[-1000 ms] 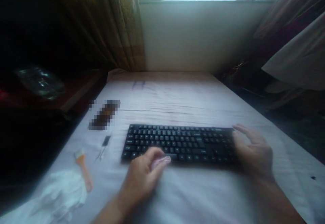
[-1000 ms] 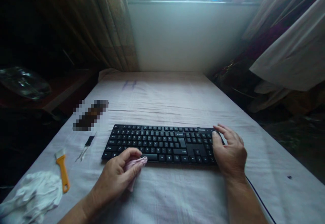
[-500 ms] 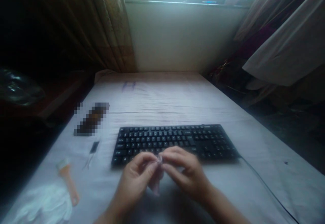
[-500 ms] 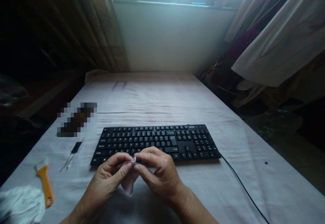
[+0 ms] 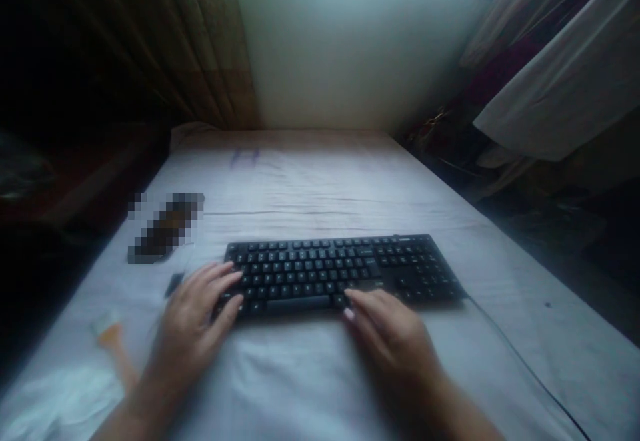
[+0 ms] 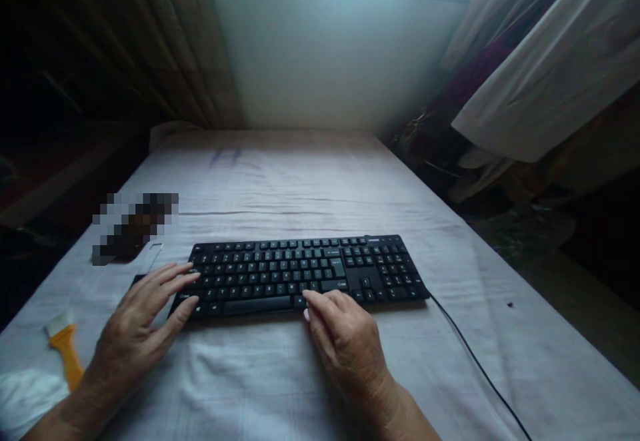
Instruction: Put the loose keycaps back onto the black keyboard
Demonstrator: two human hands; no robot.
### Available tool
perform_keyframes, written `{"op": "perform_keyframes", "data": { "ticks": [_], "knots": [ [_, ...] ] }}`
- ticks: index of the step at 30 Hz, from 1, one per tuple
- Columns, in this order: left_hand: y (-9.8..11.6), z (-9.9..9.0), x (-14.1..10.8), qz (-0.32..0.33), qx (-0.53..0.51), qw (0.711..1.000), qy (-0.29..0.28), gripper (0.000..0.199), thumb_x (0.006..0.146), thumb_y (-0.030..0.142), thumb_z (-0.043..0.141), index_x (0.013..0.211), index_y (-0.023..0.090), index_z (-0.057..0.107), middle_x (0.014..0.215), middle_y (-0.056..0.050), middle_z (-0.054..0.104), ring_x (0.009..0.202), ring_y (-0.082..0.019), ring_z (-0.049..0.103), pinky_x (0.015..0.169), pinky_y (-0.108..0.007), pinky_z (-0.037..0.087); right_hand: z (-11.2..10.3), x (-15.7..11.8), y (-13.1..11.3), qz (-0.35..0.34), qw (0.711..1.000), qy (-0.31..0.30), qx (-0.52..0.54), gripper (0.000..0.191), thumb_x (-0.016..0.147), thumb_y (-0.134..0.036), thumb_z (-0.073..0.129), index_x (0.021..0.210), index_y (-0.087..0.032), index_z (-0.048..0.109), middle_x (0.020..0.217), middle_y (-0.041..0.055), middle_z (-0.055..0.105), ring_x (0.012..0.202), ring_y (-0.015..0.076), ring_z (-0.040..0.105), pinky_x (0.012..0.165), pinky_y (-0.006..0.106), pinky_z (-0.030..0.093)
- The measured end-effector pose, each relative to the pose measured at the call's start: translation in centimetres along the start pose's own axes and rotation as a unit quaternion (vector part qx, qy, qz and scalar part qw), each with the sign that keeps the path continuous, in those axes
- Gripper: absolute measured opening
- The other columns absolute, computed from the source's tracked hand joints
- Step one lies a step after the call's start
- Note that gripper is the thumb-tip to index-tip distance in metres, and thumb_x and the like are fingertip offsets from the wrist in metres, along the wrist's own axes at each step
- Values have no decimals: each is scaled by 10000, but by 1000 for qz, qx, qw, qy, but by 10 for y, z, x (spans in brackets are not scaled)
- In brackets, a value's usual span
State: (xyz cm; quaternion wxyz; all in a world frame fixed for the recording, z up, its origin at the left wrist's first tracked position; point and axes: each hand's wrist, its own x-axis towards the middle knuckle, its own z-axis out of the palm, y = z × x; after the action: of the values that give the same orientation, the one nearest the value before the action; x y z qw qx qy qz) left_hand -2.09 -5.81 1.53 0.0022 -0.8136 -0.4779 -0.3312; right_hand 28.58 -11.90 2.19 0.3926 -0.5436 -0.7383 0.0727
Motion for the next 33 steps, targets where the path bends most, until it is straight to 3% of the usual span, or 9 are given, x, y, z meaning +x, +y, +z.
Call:
{"op": "perform_keyframes", "data": {
  "ticks": [2, 5, 8, 12, 21, 33],
  "knots": [
    [-11, 4, -5, -22, 35, 999, -9, 349, 938, 380, 507, 1253, 249, 579, 1327, -105, 605, 1273, -311, 530, 1060, -529, 449, 6, 0, -6, -15, 999, 0, -38, 244, 914, -172, 530, 1140, -200, 618, 784, 33, 705, 669, 173, 663, 616, 280, 537],
    [-19, 12, -13, -47, 60, 997, -28, 442, 954, 431, 443, 1340, 225, 509, 1402, -143, 535, 1321, -337, 478, 1074, -553, 425, 21, 1, -19, -22, 998, 16, -61, 121, 941, -185, 498, 991, -190, 608, 708, 21, 668, 607, 162, 612, 582, 279, 485],
    [-22, 15, -18, -50, 54, 996, -45, 456, 960, 427, 420, 1375, 246, 474, 1420, -124, 525, 1323, -319, 482, 1083, -527, 423, 35, 1, -27, -56, 995, 3, -83, 201, 968, -179, 453, 862, -206, 621, 670, 25, 652, 595, 165, 565, 579, 298, 425],
    [-24, 15, -21, -63, 39, 995, -73, 466, 965, 425, 404, 1400, 264, 453, 1441, -99, 522, 1304, -310, 507, 1069, -523, 440, 43, 2, -33, -81, 991, -3, -106, 234, 970, -170, 452, 904, -194, 675, 702, 40, 684, 606, 168, 571, 582, 307, 413],
    [-25, 16, -19, -52, 39, 996, -67, 460, 965, 421, 414, 1388, 244, 458, 1408, -114, 547, 1266, -314, 543, 1036, -498, 469, 36, 5, -36, -76, 988, -12, -131, 180, 912, -123, 529, 851, -193, 683, 657, 14, 677, 568, 157, 578, 554, 311, 390],
    [-27, 13, -20, -59, 45, 994, -86, 478, 962, 453, 376, 1381, 238, 459, 1416, -107, 545, 1263, -314, 549, 1045, -509, 466, 27, -4, -19, -37, 989, 50, -134, 123, 900, -125, 565, 801, -170, 623, 607, 1, 614, 541, 146, 532, 574, 292, 364]
  ]
}}
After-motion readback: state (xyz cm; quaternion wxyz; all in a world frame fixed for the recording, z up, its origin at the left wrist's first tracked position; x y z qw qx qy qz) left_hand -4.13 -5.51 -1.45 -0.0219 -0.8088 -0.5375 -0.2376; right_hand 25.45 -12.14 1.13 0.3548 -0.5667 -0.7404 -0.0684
